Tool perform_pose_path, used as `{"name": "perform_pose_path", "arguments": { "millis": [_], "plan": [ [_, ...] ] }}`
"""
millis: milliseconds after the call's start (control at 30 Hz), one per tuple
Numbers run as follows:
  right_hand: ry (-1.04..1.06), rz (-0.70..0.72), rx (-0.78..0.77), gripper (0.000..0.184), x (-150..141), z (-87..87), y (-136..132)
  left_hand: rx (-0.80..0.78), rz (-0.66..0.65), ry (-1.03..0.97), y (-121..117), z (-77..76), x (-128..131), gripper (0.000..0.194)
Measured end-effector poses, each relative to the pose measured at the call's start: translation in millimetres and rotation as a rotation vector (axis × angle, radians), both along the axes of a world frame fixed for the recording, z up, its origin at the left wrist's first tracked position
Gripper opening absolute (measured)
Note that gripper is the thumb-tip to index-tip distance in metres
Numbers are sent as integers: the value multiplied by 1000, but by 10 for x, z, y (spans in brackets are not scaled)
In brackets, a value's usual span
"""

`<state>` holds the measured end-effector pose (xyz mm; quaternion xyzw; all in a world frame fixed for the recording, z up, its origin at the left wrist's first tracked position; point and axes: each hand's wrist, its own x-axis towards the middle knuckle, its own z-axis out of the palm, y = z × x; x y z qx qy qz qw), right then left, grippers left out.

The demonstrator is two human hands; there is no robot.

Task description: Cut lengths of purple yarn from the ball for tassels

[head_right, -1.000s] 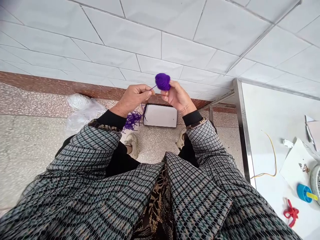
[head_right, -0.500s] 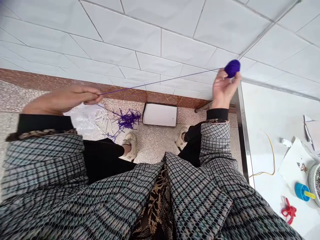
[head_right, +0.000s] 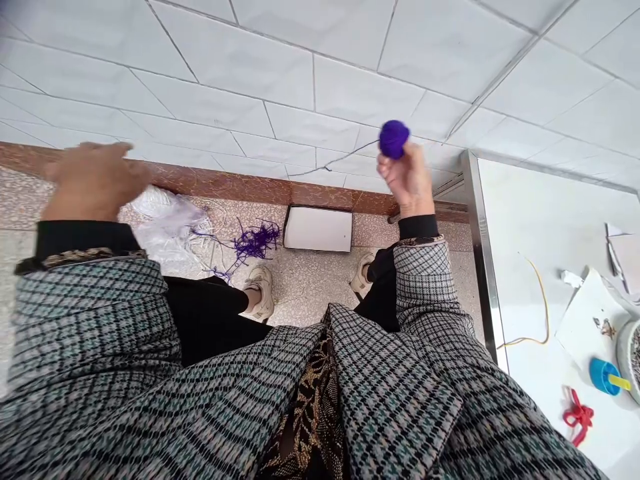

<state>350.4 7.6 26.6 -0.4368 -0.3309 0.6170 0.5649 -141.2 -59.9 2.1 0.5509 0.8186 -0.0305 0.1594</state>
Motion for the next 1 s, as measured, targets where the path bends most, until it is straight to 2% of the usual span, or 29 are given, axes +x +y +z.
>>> {"name": "perform_pose_path", "arguments": {
  "millis": [67, 100, 200, 267, 367, 433, 533, 600, 700, 833, 900, 1000],
  "plan": [
    [-63, 273, 22, 59, -253, -135, -72, 116, -19, -224, 22, 84, 568, 63],
    [-45, 394, 50, 66, -380, -195, -112, 184, -107, -386, 31, 79, 832, 60],
    [21, 644, 74, 79, -703, -318, -212, 296, -313, -933, 69, -93, 1484, 51],
    [14, 706, 36, 80, -836, -351, -243, 344, -372, -1170, 100, -257, 1779, 38],
    [-10, 661, -2, 77, -881, -345, -229, 350, -302, -1349, 133, -425, 1990, 33],
    [-8, 554, -10, 74, -820, -321, -176, 314, -228, -1405, 139, -464, 1990, 25],
    [-14, 326, 10, 70, -657, -286, -48, 282, -203, -1424, 123, -466, 1872, 16],
    [-67, 202, 50, 69, -544, -282, 49, 245, -233, -1390, 102, -466, 1780, 18],
    [-156, 99, 134, 71, -381, -291, 174, 119, -335, -1277, 73, -495, 1670, 20],
    [-64, -69, 219, 61, -97, -225, 276, -123, -475, -1042, 98, -625, 1470, 24],
    [-35, -163, 233, 54, 60, -153, 296, -122, -502, -855, 138, -741, 1288, 25],
    [-58, -241, 245, 52, 168, -78, 266, -63, -430, -520, 186, -934, 953, 24]
  ]
}}
